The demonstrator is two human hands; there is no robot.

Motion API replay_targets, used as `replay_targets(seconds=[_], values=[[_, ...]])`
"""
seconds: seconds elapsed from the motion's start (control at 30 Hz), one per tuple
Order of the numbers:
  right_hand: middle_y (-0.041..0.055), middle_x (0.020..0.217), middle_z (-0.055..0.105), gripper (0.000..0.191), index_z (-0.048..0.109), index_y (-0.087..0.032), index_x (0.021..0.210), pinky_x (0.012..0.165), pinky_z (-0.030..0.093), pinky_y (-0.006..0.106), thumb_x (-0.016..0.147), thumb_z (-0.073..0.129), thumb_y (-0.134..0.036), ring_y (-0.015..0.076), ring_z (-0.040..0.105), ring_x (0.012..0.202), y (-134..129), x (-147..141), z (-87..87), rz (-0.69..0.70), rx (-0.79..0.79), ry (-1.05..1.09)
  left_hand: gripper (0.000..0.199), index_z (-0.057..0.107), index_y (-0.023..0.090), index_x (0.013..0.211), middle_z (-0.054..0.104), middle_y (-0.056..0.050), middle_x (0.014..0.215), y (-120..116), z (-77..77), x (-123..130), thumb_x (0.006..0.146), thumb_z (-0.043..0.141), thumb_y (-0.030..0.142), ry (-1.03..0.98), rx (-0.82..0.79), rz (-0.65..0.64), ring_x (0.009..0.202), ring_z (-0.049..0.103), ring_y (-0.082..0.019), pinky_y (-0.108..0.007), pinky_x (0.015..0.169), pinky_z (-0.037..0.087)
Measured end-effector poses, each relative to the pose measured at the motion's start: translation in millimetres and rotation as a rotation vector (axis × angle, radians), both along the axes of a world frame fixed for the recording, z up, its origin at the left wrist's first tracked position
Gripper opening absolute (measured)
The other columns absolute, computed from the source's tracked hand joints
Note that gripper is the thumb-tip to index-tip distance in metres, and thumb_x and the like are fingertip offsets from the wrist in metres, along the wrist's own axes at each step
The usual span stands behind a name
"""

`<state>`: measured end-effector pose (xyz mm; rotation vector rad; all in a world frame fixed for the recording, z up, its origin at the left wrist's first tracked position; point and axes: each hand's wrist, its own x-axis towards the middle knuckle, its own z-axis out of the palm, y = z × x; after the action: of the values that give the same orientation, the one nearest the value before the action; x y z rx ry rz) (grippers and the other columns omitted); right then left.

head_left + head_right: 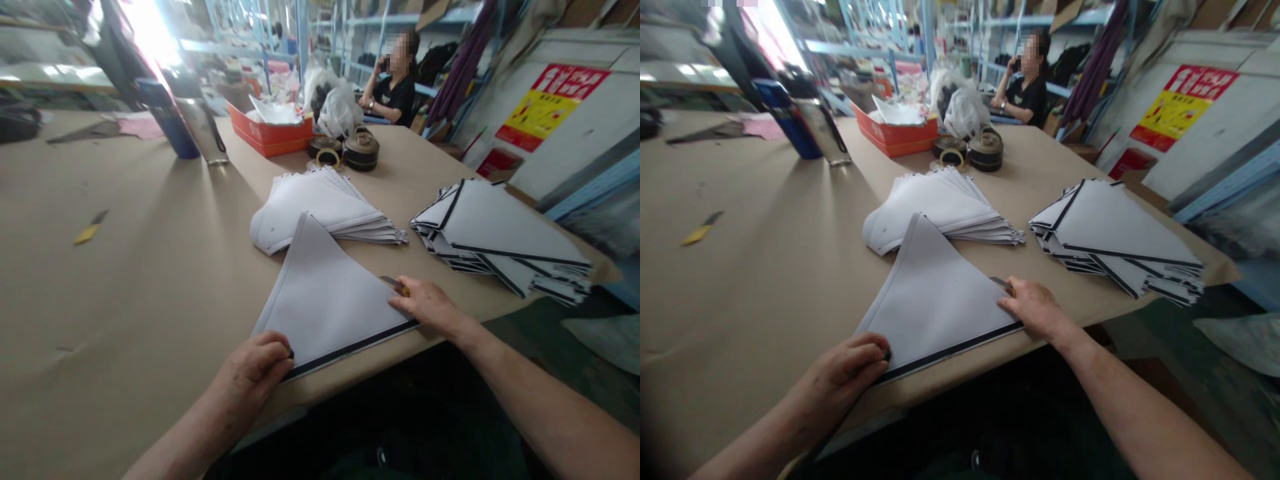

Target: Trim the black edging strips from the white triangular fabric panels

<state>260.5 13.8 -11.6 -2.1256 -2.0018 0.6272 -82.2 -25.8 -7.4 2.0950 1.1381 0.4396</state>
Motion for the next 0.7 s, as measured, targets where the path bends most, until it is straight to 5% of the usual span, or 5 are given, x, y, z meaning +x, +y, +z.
replay_targets(seconds=[0.17,0.33,0.53,0.63,0.7], values=[[0.0013,0.065,0.062,0.019,0.065,-0.015,0.074,0.054,0.032,0.023,0.076,0.056,-0.031,0.0135,0.054,0.060,-16.9,7.5,6.5,0.060,-0.126,0.051,0.027,0.060,0.018,0.071,0.062,-0.002,0.086,-8.1,-0.6,3.4,0.090,0.043,0.026,0.010,0.027,-0.043,0.079,0.060,-0.013,-0.021,0.074,0.046],[-0.0004,0.062,0.056,0.018,0.060,-0.016,0.070,0.053,0.034,0.022,0.077,0.053,-0.030,0.0137,0.053,0.060,-85.2,37.7,14.9,0.010,-0.390,0.280,0.026,0.058,0.018,0.068,0.063,-0.002,0.095,-22.1,8.8,26.9,0.090,0.043,0.021,0.006,-0.091,-0.159,0.081,0.059,-0.011,-0.020,0.075,0.046],[-0.0011,0.057,0.051,0.010,0.055,-0.018,0.061,0.054,0.034,0.024,0.069,0.053,-0.024,0.0153,0.050,0.058,-177.1,62.3,-21.6,-0.151,-0.445,0.380,0.018,0.058,0.018,0.064,0.065,-0.002,0.088,-30.1,2.5,65.8,0.080,0.055,0.012,-0.051,-0.104,-0.302,0.083,0.057,-0.014,-0.021,0.076,0.045],[0.0001,0.057,0.054,0.016,0.058,-0.018,0.059,0.056,0.037,0.026,0.069,0.057,-0.031,0.0175,0.053,0.059,-189.2,70.0,-32.5,-0.175,-0.448,0.398,0.018,0.055,0.018,0.066,0.064,-0.002,0.086,-27.4,0.1,70.4,0.082,0.050,0.013,-0.150,-0.186,-0.284,0.076,0.057,-0.011,-0.019,0.070,0.044],[0.0022,0.063,0.060,0.023,0.063,-0.017,0.065,0.060,0.040,0.027,0.072,0.060,-0.039,0.0198,0.056,0.065,-181.0,71.8,-24.9,-0.213,-0.415,0.430,0.018,0.053,0.018,0.067,0.063,-0.001,0.083,-24.6,2.9,69.4,0.083,0.047,0.016,-0.222,-0.267,-0.206,0.072,0.055,-0.010,-0.019,0.066,0.043]])
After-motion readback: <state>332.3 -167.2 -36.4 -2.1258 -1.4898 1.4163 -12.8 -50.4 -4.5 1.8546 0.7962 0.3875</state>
